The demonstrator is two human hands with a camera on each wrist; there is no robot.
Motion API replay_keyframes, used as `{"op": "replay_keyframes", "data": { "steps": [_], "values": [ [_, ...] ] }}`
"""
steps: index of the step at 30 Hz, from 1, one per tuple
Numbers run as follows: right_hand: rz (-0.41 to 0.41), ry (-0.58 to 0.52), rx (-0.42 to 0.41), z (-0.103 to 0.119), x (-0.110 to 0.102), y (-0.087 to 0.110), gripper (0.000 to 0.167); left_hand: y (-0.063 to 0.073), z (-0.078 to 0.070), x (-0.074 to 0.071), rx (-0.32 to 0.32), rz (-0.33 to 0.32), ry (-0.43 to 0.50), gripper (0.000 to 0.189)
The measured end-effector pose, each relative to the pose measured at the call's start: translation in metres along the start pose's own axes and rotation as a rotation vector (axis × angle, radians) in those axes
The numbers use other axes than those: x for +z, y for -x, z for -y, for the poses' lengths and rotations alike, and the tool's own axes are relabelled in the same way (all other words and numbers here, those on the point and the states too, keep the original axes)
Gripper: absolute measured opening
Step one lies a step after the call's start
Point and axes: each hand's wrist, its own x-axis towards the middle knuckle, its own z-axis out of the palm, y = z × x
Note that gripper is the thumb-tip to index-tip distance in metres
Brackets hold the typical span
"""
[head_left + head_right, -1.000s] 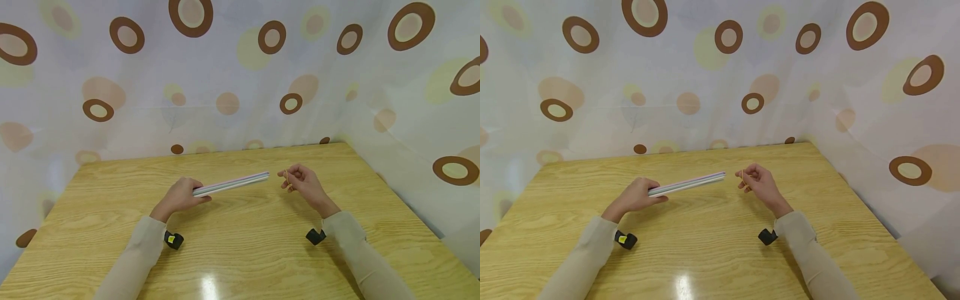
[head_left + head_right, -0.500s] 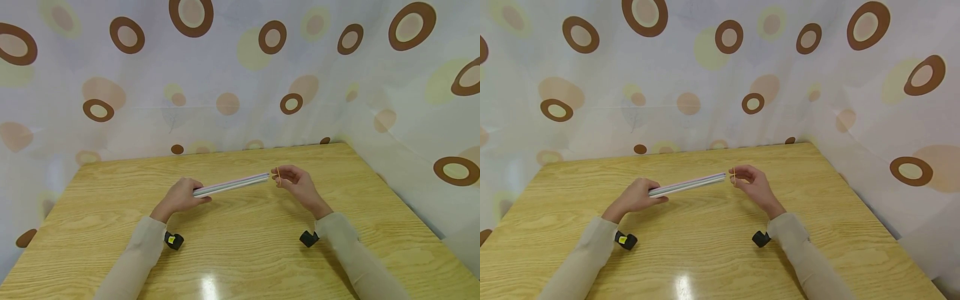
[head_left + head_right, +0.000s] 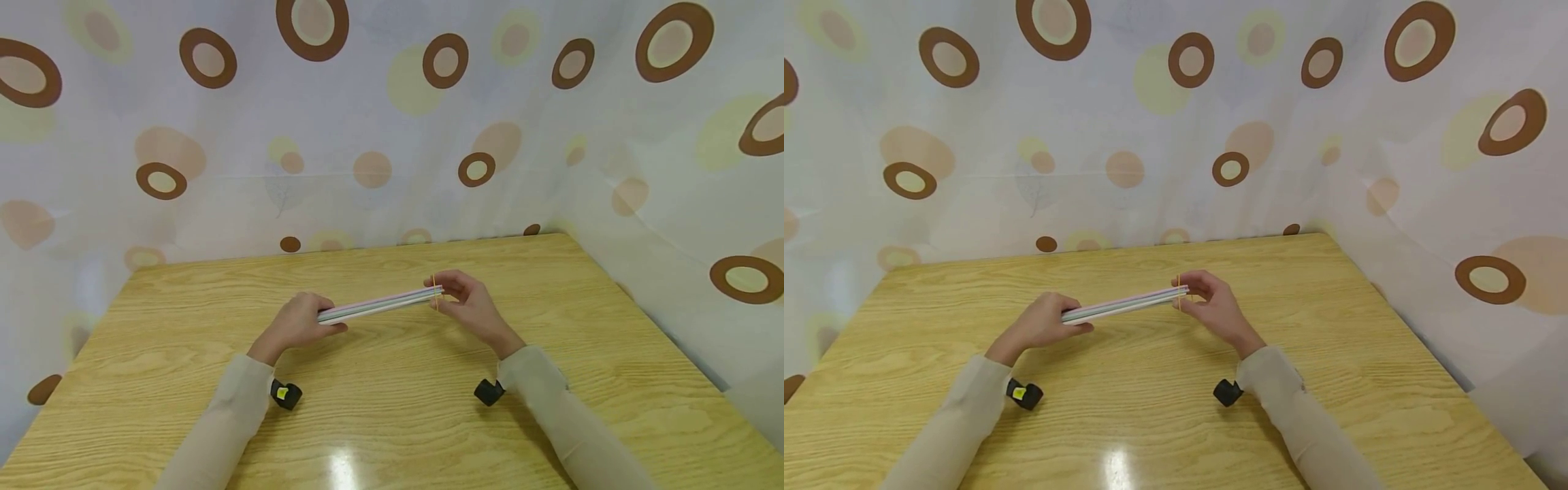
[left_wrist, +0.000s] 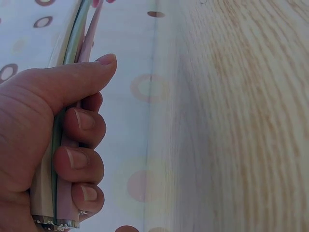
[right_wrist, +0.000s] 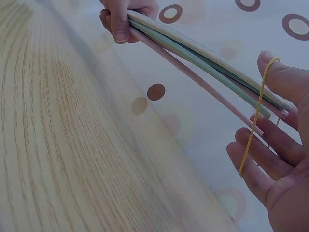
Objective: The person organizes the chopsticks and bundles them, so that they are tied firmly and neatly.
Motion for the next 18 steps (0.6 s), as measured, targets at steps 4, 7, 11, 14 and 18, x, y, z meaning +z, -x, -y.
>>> {"op": "replay_keyframes", "data": {
  "steps": [4, 7, 11, 14, 18],
  "values": [
    [0.013, -0.029, 0.031, 0.001, 0.005, -0.003, 0.038, 0.001, 0.001, -0.002, -0.002, -0.004, 0.006, 0.023],
    [0.018, -0.032, 0.041, 0.0, 0.008, -0.006, 0.038, 0.001, 0.001, -0.004, -0.001, -0.006, 0.006, 0.023],
    [0.017, -0.033, 0.049, -0.001, 0.011, -0.01, 0.037, 0.002, 0.001, -0.006, 0.002, -0.005, 0.007, 0.023],
    [0.029, -0.032, 0.059, -0.002, 0.012, -0.011, 0.037, 0.001, 0.001, -0.006, -0.001, -0.014, 0.004, 0.023],
    [0.021, -0.028, 0.103, -0.004, 0.009, -0.005, 0.036, -0.002, 0.0, -0.001, 0.017, -0.006, 0.002, 0.023]
  ]
}}
